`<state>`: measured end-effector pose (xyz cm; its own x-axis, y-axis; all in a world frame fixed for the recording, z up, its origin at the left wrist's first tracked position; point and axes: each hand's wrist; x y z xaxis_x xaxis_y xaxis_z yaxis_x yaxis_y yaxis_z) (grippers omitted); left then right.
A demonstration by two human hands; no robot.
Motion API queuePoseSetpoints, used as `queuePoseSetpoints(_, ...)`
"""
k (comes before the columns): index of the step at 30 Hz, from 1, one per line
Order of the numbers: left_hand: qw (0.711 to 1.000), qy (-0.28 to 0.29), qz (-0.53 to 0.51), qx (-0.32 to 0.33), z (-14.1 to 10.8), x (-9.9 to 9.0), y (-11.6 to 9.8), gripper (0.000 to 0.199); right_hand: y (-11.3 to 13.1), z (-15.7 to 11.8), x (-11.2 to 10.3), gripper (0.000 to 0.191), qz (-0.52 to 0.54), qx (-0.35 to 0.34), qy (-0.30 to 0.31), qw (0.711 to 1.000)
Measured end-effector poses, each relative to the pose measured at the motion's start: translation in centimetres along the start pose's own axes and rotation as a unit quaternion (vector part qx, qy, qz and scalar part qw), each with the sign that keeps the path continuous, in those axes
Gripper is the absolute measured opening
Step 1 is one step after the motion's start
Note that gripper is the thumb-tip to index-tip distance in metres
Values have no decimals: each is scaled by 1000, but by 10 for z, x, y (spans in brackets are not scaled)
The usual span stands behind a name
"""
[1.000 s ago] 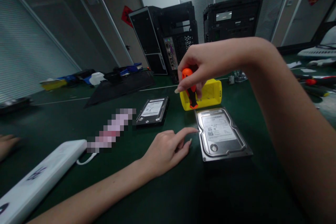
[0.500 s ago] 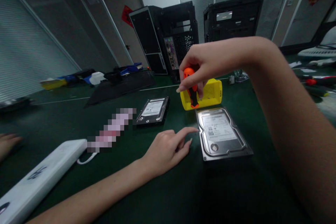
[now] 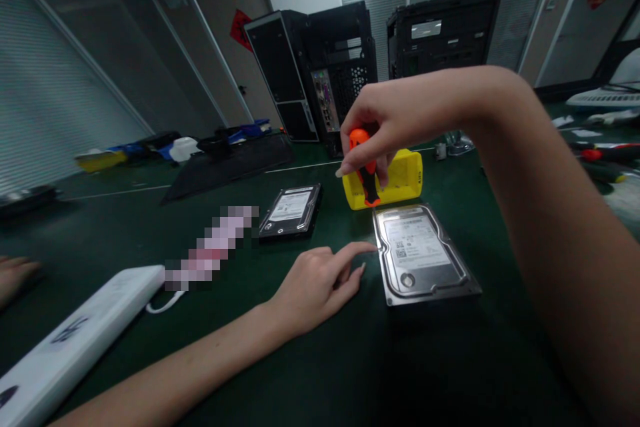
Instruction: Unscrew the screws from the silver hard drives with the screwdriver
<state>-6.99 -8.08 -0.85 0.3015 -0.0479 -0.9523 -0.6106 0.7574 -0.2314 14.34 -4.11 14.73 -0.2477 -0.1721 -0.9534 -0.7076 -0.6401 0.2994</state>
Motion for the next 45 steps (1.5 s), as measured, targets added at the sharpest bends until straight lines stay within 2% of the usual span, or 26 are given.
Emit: queuePoseSetpoints(45, 1000, 13, 7, -4, 1, 0, 1, 35, 1, 1, 1, 41, -23, -16, -11, 1000)
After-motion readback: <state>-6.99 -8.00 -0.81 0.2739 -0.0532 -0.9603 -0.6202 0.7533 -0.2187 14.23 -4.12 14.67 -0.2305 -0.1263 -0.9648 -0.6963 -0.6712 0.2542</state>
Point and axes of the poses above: each hand's wrist, its own z-axis towards the middle knuckle, its own x-axis out of the palm, y = z × x, and after that the axes turned 5 degrees about -z, right-handed
